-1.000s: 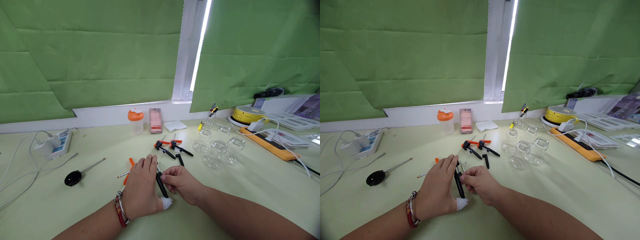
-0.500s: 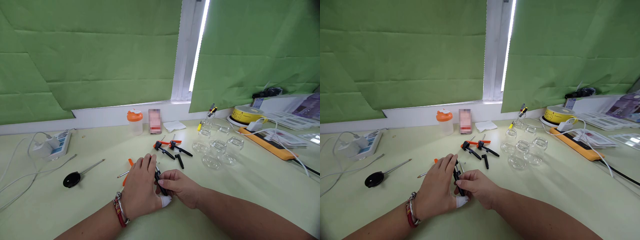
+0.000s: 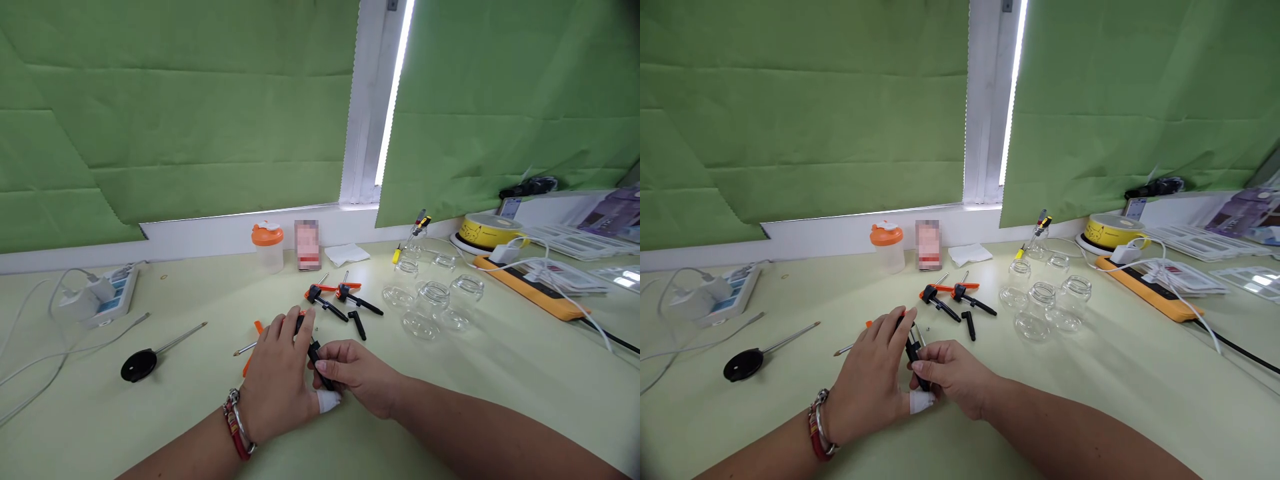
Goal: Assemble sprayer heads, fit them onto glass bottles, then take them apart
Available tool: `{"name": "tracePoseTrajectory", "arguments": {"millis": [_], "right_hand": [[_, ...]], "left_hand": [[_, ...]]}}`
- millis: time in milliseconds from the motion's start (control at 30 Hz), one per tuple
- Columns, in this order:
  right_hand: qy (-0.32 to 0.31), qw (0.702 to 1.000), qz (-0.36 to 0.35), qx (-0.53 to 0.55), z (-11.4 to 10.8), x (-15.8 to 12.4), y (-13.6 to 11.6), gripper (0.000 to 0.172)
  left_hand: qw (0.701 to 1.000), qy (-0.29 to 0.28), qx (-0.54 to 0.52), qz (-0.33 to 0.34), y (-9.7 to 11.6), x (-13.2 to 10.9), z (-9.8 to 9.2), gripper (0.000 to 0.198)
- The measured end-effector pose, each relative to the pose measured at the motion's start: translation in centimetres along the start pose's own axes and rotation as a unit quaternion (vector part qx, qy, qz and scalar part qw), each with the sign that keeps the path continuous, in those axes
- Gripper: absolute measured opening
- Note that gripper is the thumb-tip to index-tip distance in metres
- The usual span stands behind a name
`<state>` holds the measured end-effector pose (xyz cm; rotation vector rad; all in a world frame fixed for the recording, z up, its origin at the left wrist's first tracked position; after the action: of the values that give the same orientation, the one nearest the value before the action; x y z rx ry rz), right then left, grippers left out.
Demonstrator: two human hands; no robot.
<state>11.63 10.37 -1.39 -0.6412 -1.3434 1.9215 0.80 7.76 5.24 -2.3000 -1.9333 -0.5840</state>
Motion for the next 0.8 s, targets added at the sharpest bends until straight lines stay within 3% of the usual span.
{"name": "tracePoseTrajectory", "arguments": {"millis": [200,300,400,467,567,667,733,800], "right_hand": [[-0.004,1.0,-0.013,-0.009,-0.2,0.2,0.0,0.028],[0.016,0.997,-0.035,-0.071,-1.0,0.5,-0.7,0.028],[0.042,0.978,-0.078,-0.187,-2.1,0.9,-2.2,0.025],[0.049,0.951,-0.115,-0.281,-2.7,1.2,-3.3,0.023],[0.047,0.868,-0.164,-0.467,-3.0,2.1,-4.8,0.024],[0.034,0.729,-0.195,-0.655,-2.3,3.5,-5.6,0.022],[0.018,0.647,-0.192,-0.738,-1.8,4.8,-5.6,0.024],[0.002,0.591,-0.173,-0.788,-1.4,6.0,-5.2,0.027]], "left_hand": [[1.0,0.016,0.0,0.021,-0.4,0.0,0.0,0.096],[0.997,0.066,-0.01,0.026,-2.1,1.0,-1.1,0.092],[0.991,0.124,0.003,-0.051,-5.4,2.7,-2.6,0.066],[0.982,0.126,0.032,-0.138,-7.9,3.7,-3.1,0.051],[0.969,0.097,0.085,-0.211,-10.4,4.7,-3.2,0.041],[0.962,0.052,0.127,-0.235,-11.5,5.1,-2.7,0.035],[0.959,-0.011,0.15,-0.242,-11.9,5.2,-1.9,0.031],[0.954,-0.084,0.162,-0.24,-12.1,5.0,-0.9,0.027]]}}
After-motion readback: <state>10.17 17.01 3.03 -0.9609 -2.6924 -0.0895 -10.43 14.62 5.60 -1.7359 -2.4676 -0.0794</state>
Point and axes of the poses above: each hand's wrist, its own x-axis towards the middle knuckle, its own z-axis out of the palm, y = z × x, the point moved 5 cm from there along x, towards the middle knuckle, and after that the axes turned 12 degrees about -z, right-handed, at the moved point
